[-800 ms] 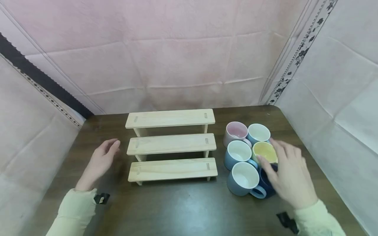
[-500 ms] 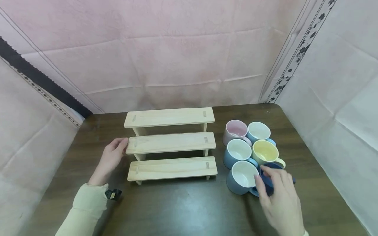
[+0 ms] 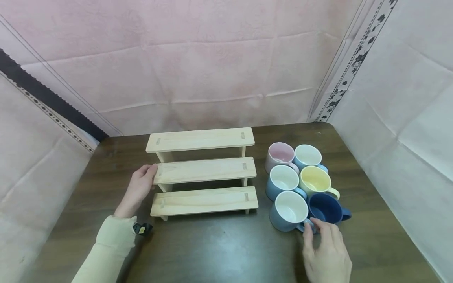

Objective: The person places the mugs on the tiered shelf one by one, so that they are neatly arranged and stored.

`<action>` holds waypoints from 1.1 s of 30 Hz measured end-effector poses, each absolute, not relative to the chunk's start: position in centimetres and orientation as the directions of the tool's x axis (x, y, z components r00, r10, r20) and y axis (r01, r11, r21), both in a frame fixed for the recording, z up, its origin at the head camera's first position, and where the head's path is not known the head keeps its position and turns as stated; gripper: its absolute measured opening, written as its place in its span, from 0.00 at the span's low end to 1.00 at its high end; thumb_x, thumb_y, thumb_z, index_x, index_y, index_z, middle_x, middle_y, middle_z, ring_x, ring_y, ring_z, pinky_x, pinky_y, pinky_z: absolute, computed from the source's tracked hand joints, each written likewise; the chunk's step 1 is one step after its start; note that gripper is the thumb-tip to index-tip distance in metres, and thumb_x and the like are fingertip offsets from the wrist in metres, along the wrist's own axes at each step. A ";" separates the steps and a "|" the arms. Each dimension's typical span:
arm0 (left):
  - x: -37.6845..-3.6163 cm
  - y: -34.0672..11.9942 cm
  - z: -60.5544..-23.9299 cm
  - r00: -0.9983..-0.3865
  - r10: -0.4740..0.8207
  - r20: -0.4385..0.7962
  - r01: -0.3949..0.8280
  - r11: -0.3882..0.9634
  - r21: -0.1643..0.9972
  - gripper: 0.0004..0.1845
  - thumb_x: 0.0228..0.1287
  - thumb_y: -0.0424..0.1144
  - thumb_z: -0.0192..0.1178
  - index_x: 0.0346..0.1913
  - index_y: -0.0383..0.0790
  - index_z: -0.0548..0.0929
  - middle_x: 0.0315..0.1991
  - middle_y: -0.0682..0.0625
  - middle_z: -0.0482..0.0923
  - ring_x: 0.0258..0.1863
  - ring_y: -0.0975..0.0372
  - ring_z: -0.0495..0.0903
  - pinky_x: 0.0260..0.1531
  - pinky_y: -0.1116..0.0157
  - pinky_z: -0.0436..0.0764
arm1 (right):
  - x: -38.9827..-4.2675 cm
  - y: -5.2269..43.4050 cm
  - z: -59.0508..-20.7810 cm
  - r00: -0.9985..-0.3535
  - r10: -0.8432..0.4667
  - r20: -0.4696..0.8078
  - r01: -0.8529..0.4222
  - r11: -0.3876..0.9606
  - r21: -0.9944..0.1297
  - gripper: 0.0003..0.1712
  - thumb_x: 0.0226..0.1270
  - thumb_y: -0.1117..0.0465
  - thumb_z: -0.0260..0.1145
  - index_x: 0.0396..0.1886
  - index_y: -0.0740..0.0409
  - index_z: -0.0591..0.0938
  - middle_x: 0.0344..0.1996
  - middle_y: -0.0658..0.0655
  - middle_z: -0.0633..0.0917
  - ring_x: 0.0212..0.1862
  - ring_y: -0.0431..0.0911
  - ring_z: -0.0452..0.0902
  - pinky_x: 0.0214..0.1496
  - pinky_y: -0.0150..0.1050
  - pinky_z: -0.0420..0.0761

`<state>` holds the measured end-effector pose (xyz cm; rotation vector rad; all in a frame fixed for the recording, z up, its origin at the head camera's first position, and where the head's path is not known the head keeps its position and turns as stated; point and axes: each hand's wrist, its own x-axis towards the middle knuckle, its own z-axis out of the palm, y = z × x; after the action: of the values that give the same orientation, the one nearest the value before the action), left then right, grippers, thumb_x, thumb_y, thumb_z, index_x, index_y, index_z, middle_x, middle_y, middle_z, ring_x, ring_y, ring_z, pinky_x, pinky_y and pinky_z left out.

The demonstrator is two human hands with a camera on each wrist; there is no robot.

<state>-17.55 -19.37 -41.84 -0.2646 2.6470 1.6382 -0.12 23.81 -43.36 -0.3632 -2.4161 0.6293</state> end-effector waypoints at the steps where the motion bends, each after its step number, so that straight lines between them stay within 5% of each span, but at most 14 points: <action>1: -17.7 -19.3 -41.9 -0.985 -0.135 -0.109 -0.158 0.431 0.889 0.28 0.76 0.56 0.41 0.55 0.32 0.75 0.35 0.42 0.73 0.31 0.53 0.73 0.32 0.63 0.73 | -0.1 23.8 -43.5 -0.785 0.403 0.471 0.124 0.846 -0.518 0.13 0.63 0.60 0.69 0.45 0.60 0.82 0.40 0.58 0.80 0.44 0.54 0.76 0.39 0.52 0.73; 7: -17.9 -18.9 -42.0 -0.978 -0.153 -0.143 -0.194 0.409 0.892 0.29 0.76 0.58 0.39 0.55 0.33 0.73 0.34 0.43 0.71 0.32 0.52 0.72 0.33 0.62 0.72 | 0.0 23.3 -43.9 -0.798 0.430 0.423 0.163 0.829 -0.536 0.13 0.63 0.59 0.68 0.46 0.59 0.82 0.44 0.60 0.78 0.49 0.58 0.74 0.40 0.63 0.72; 23: -18.2 -18.6 -41.9 -0.983 -0.114 -0.142 -0.177 0.417 0.891 0.29 0.78 0.56 0.38 0.54 0.30 0.70 0.31 0.45 0.69 0.27 0.56 0.69 0.30 0.63 0.70 | 0.0 22.9 -44.5 -0.829 0.399 0.392 0.149 0.833 -0.533 0.22 0.60 0.64 0.71 0.51 0.70 0.79 0.45 0.66 0.70 0.48 0.60 0.69 0.41 0.58 0.71; 29: -18.3 -18.5 -41.9 -0.985 -0.107 -0.135 -0.168 0.437 0.884 0.30 0.77 0.57 0.37 0.55 0.30 0.70 0.33 0.44 0.69 0.28 0.57 0.69 0.31 0.63 0.70 | 0.2 22.9 -44.5 -0.849 0.412 0.332 0.180 0.815 -0.551 0.18 0.62 0.62 0.71 0.47 0.68 0.79 0.42 0.63 0.70 0.45 0.57 0.68 0.40 0.51 0.68; 33: -18.1 -18.6 -41.9 -0.986 -0.105 -0.131 -0.164 0.441 0.882 0.29 0.78 0.56 0.36 0.55 0.29 0.69 0.33 0.43 0.68 0.30 0.55 0.69 0.32 0.62 0.70 | 0.3 23.1 -44.7 -0.872 0.394 0.292 0.166 0.798 -0.579 0.16 0.61 0.63 0.72 0.44 0.65 0.77 0.39 0.60 0.73 0.40 0.53 0.75 0.39 0.30 0.72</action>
<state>-18.10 -18.58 -41.89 -0.2450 2.6186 1.6135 0.32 23.05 -44.67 -0.4215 -2.5841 0.7802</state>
